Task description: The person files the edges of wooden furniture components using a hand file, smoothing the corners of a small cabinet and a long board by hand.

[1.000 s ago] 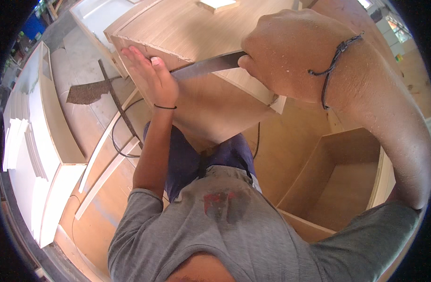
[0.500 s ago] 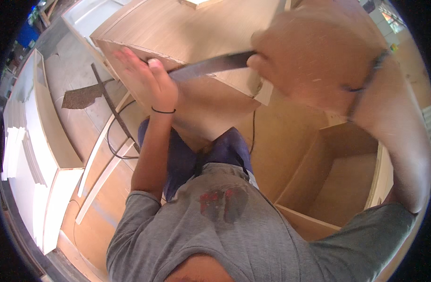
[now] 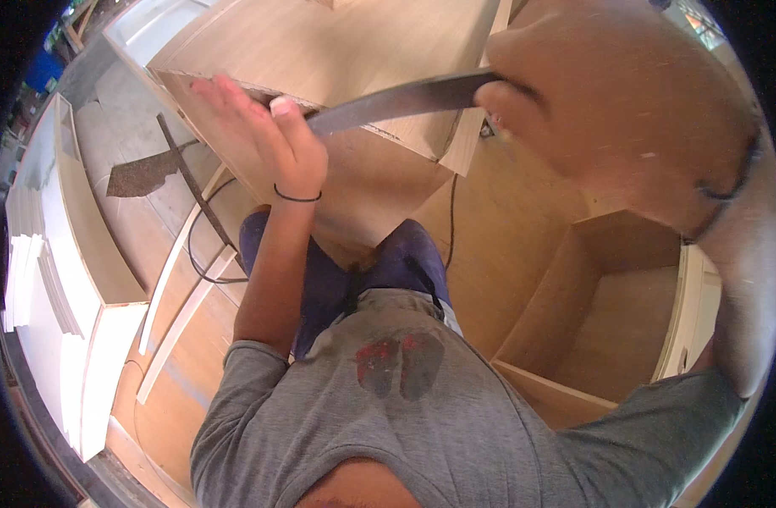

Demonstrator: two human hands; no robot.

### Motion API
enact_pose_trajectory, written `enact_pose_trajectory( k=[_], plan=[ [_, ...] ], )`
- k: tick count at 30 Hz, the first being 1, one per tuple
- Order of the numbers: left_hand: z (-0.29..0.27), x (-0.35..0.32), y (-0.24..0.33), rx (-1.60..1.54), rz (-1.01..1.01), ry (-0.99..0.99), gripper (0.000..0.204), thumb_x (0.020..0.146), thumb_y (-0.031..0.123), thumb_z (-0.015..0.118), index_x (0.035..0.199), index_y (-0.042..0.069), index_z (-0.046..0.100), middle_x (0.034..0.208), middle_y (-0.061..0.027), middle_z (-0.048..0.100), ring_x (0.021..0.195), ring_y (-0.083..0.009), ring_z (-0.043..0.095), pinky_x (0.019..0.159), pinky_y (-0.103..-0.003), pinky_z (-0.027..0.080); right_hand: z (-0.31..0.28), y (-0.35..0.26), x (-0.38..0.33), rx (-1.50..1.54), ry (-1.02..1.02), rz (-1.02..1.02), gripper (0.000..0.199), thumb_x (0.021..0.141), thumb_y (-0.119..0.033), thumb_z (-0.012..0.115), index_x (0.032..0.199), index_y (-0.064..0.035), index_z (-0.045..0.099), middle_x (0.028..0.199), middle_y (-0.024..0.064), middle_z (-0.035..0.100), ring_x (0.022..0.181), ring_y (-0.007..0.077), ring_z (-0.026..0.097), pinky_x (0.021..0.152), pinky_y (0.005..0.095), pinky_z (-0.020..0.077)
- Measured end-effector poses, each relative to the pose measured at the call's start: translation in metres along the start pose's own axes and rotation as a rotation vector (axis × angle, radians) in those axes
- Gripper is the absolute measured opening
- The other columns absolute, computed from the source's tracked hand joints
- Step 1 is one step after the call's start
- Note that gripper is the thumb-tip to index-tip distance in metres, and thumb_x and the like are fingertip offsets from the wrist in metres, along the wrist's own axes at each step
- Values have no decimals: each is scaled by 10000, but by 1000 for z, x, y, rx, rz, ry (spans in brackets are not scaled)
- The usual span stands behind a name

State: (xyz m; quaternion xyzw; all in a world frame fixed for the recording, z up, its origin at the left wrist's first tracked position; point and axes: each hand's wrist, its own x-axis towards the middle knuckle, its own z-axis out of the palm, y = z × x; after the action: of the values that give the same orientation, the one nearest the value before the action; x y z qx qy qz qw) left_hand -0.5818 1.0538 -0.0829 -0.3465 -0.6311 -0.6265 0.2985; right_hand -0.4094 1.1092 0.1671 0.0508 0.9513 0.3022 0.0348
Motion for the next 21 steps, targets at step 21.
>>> enact_pose_trajectory(
  k=[21],
  plan=[
    [13,-43,11,-42,-57,9,657,976,288,336,1479,-75,119,1542,-318,13,1445,-447,-34,1080,-626,-104,-13,-4,-3,-7,-131,-27,214,840,-229,586,728,-50,621,715,157,604,756,360,588,707,469,437]
  ],
)
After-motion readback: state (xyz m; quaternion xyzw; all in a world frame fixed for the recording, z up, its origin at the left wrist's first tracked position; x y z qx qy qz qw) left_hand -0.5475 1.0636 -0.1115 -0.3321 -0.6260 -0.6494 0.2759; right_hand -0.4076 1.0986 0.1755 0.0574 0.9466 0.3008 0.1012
